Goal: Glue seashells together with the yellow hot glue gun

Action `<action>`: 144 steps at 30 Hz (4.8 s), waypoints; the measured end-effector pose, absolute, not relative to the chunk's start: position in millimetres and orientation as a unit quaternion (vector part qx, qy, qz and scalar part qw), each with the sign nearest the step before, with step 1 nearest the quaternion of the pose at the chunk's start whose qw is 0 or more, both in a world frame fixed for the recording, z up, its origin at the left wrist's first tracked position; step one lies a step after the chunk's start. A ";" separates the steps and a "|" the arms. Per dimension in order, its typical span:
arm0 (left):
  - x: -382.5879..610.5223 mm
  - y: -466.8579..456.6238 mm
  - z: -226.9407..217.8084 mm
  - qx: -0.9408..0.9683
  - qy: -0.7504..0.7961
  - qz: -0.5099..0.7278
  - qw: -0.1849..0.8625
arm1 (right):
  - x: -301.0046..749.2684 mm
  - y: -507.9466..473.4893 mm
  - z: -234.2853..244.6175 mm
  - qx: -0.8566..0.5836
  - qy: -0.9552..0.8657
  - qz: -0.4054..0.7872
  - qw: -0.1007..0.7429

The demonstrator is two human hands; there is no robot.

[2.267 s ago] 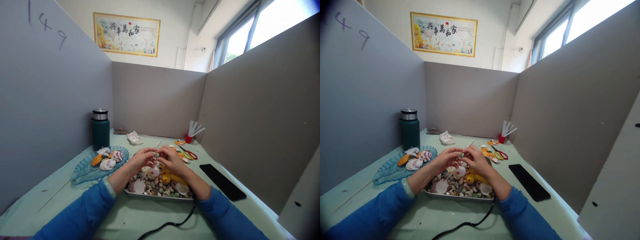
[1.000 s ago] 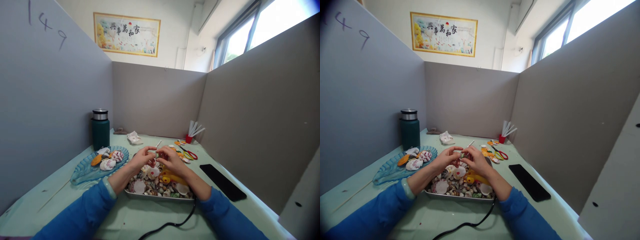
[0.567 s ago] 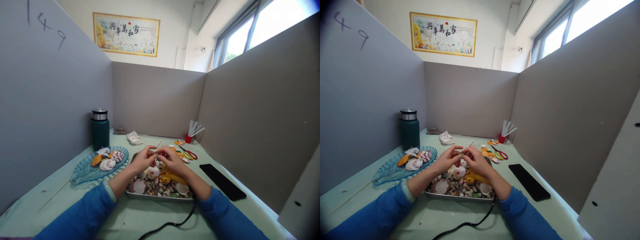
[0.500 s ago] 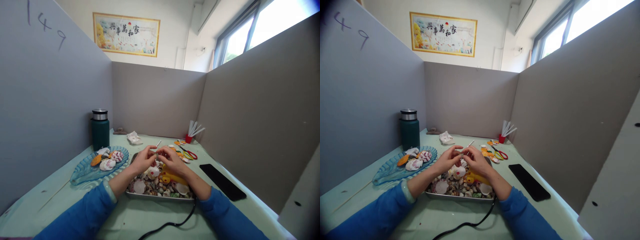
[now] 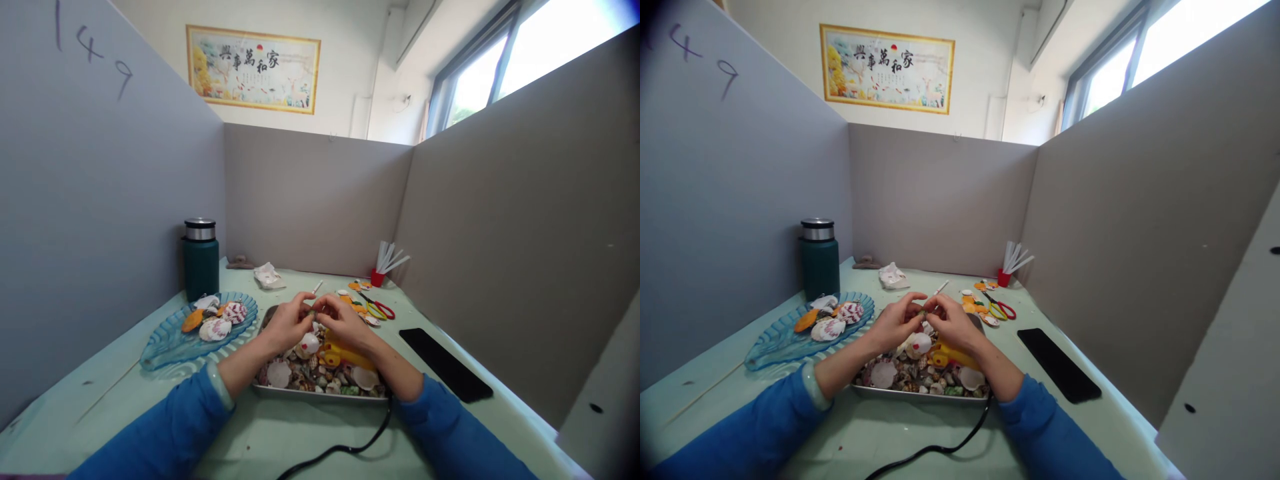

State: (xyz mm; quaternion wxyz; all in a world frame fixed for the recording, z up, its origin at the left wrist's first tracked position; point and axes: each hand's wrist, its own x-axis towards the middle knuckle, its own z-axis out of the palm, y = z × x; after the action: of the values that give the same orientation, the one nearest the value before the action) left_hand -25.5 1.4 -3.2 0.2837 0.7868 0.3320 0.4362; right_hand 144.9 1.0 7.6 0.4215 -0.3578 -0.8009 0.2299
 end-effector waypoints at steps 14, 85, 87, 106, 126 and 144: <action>-20.3 2.5 2.5 0.667 0.325 0.447 0.500 | 151.3 4.0 3.5 -0.362 -0.796 0.250 0.415; -19.4 -1.1 3.6 0.699 0.336 0.435 0.457 | 151.5 11.3 0.8 -0.353 -0.769 0.299 0.441; -18.8 -4.1 7.2 0.682 0.326 0.441 0.484 | 152.0 11.4 1.0 -0.350 -0.763 0.308 0.448; -22.4 -4.1 9.9 0.651 0.348 0.438 0.513 | 151.5 2.7 6.4 -0.327 -0.828 0.137 0.436; -24.4 4.1 3.0 0.735 0.329 0.520 0.283 | 150.6 8.1 1.0 -0.352 -0.798 0.200 0.445; -25.5 2.7 5.6 0.734 0.336 0.520 0.278 | 152.4 6.6 0.0 -0.354 -0.813 0.176 0.428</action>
State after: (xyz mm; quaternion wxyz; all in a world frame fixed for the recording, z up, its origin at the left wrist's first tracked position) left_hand -25.5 2.7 5.6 0.2781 0.7344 0.3355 0.5204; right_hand 152.4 6.6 0.0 0.4278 -0.3544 -0.8127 0.1758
